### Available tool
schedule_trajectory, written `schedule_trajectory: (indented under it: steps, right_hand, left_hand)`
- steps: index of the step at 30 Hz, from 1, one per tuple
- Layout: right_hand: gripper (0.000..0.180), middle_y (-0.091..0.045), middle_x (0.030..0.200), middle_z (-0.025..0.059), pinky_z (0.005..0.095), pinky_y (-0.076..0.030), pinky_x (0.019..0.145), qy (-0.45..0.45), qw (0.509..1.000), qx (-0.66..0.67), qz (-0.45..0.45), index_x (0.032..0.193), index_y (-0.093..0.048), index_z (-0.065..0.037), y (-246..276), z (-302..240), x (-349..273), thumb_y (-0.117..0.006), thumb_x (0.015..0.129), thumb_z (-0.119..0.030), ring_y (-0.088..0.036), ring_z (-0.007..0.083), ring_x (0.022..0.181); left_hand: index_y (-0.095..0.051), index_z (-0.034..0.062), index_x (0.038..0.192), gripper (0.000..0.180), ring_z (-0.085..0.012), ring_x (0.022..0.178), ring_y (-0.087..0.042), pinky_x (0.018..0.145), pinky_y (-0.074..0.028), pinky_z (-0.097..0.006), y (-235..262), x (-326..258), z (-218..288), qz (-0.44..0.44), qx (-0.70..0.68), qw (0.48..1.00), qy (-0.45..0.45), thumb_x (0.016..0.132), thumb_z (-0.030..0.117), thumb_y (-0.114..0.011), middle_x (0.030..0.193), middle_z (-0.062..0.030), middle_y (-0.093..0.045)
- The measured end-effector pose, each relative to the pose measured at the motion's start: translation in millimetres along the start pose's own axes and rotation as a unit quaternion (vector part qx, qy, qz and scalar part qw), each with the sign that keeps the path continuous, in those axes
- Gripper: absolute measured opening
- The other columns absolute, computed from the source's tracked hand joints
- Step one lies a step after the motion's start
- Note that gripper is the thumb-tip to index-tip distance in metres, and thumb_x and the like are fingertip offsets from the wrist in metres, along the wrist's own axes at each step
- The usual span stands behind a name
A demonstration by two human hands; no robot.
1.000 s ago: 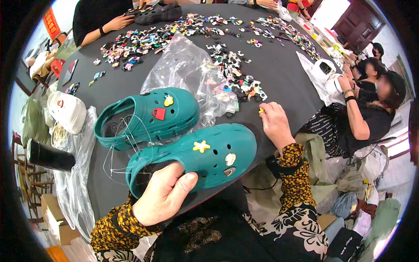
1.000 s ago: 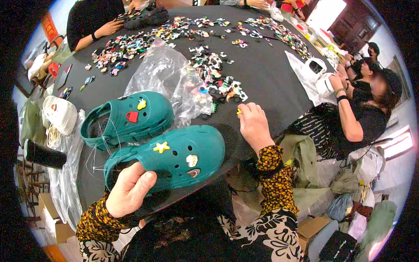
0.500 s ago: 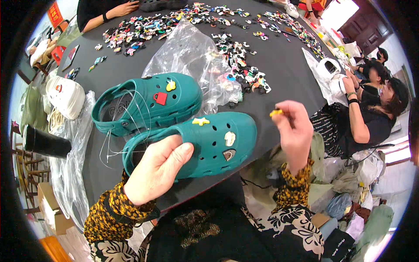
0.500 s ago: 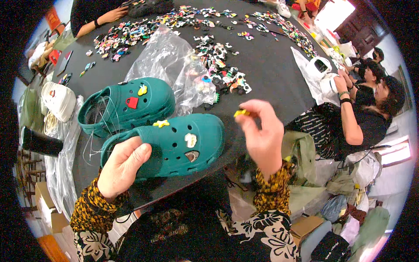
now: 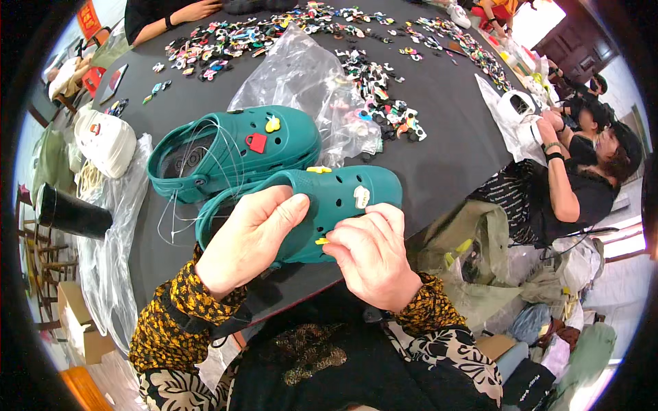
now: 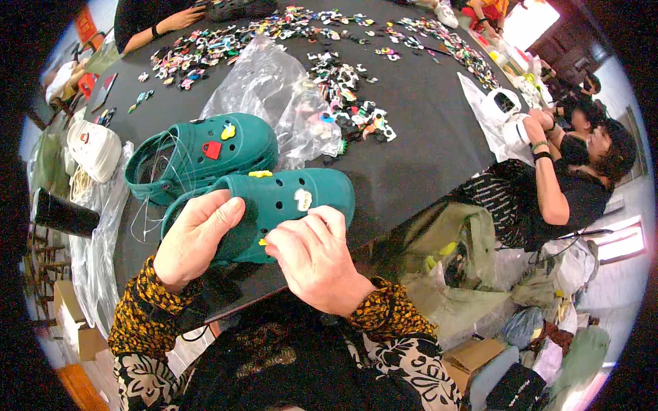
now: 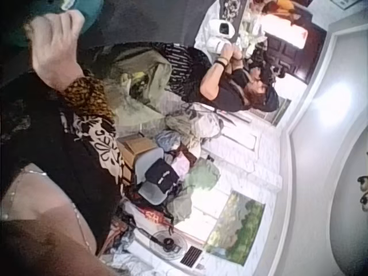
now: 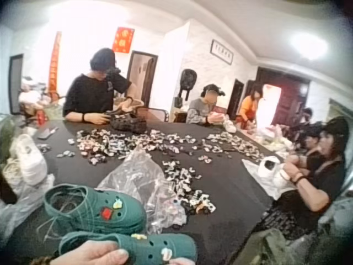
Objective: Attach decorative charms to the holes of clogs.
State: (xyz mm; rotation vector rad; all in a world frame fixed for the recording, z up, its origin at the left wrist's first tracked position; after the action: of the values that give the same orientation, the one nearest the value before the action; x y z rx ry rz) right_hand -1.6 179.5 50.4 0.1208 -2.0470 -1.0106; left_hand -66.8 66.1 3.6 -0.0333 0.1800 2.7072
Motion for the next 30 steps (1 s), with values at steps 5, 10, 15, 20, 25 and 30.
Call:
schedule_trajectory:
  steps: [5, 10, 15, 20, 25, 30]
  right_hand:
    - [0.034, -0.057, 0.091, 0.0029, 0.041, -0.038, 0.086, -0.003, 0.999, -0.024, 0.029, 0.098, -0.062, -0.009, 2, 3, -1, -0.076, 0.068, -0.01, -0.054, 0.0217, 0.083]
    - [0.034, -0.058, 0.088, 0.0018, 0.0407, -0.039, 0.086, -0.018, 0.996, -0.005, 0.086, 0.096, -0.064, -0.011, 5, 9, -4, -0.079, 0.065, -0.012, -0.054, 0.0205, 0.082]
    - [0.037, -0.056, 0.091, 0.0005, 0.0407, -0.039, 0.088, 0.033, 0.996, -0.039, 0.069, 0.098, -0.066, -0.012, 1, 3, -8, -0.079, 0.063, -0.012, -0.053, 0.0188, 0.083]
    - [0.039, -0.055, 0.093, -0.0002, 0.0413, -0.039, 0.089, 0.043, 0.995, -0.074, 0.056, 0.099, -0.066, -0.012, 0, -2, -13, -0.079, 0.063, -0.011, -0.053, 0.0183, 0.084]
    - [0.039, -0.055, 0.093, 0.0, 0.0413, -0.039, 0.089, 0.045, 0.995, -0.076, 0.047, 0.1, -0.067, -0.011, -2, -3, -13, -0.079, 0.063, -0.011, -0.053, 0.0185, 0.084]
    - [0.036, -0.056, 0.094, 0.0013, 0.0406, -0.039, 0.089, 0.071, 0.991, -0.086, 0.068, 0.101, -0.063, -0.009, -1, -7, -11, -0.076, 0.068, -0.011, -0.054, 0.0163, 0.077]
  left_hand:
    - [-0.05, 0.0001, 0.077, 0.033, -0.005, 0.067, -0.036, 0.056, -0.034, -0.025, -1, -2, 0, 0.007, -0.028, 1.0, -0.004, 0.098, 0.025, -0.05, 0.067, 0.0035, -0.04]
    - [-0.049, 0.0001, 0.076, 0.033, -0.0048, 0.066, -0.035, 0.054, -0.034, -0.025, -1, -1, -5, 0.0, -0.022, 1.0, 0.011, 0.098, 0.024, -0.051, 0.066, 0.0036, -0.039]
    - [-0.047, 0.0, 0.074, 0.034, -0.0053, 0.065, -0.034, 0.054, -0.034, -0.025, 1, -1, 2, 0.009, -0.016, 1.0, -0.018, 0.098, 0.024, -0.051, 0.064, 0.0031, -0.038]
    - [-0.046, -0.0004, 0.074, 0.033, -0.0056, 0.064, -0.034, 0.053, -0.035, -0.026, 0, -1, 6, 0.007, -0.001, 1.0, -0.02, 0.098, 0.022, -0.05, 0.064, 0.0025, -0.037]
    - [-0.05, -0.0022, 0.078, 0.03, -0.0064, 0.064, -0.036, 0.054, -0.036, -0.026, -1, 0, 10, 0.007, 0.013, 0.999, -0.035, 0.098, 0.021, -0.051, 0.064, 0.0005, -0.04]
    - [-0.052, -0.0035, 0.08, 0.029, -0.0078, 0.063, -0.037, 0.055, -0.038, -0.028, 1, -1, 11, 0.008, 0.033, 0.999, -0.03, 0.098, 0.02, -0.052, 0.063, -0.0029, -0.041]
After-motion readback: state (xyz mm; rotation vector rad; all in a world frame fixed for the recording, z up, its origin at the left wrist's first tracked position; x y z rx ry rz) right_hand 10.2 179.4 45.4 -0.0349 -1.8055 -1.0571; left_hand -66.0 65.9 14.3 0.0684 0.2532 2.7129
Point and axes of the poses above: each hand's wrist, its own x-axis towards the middle knuckle, its own y-axis out of the back of the hand, z = x × y, the point moved 10 cm from there along x, towards the middle knuckle
